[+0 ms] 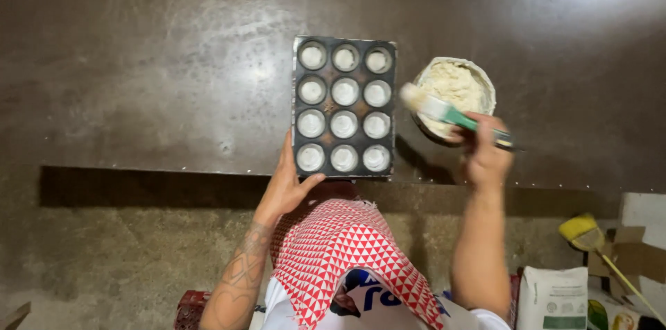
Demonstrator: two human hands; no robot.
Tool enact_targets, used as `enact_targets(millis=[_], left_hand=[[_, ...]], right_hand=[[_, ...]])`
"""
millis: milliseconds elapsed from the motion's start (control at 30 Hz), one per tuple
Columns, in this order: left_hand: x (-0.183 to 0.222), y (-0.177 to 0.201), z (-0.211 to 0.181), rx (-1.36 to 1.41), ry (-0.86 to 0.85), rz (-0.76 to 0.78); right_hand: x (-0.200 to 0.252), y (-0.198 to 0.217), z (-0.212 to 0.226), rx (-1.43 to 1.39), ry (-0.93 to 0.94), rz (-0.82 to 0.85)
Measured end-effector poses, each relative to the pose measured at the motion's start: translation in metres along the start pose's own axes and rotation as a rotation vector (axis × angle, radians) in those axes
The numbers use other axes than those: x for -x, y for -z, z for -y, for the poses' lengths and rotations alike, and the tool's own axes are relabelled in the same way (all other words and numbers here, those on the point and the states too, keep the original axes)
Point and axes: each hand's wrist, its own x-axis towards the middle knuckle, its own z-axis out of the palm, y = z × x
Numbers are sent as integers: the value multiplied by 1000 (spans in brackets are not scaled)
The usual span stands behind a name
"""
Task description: The person uses a brush to apply a white substance from a bowl into the cups of several muffin tins, moving and stacking the tins as they are filled.
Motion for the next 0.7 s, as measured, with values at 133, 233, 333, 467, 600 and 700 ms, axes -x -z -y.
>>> enact_targets(millis=[133, 233, 333, 467, 600, 700], left_hand=[[2, -2, 6, -31, 56, 8], [0, -2, 3, 41, 58, 7], [1, 0, -2, 66, 79, 15], [0, 2, -8, -2, 79, 17], [1, 1, -5, -22, 9, 5], [0, -1, 0, -7, 20, -2]], right_hand=[[-16, 64, 5, 555, 69, -78], [-41, 83, -31, 954, 60, -131], [-50, 80, -61, 905, -5, -52], [-31, 55, -6, 755, -28, -70], [-24, -17, 79, 665, 250, 435], [-36, -86, 110, 789, 610, 901]])
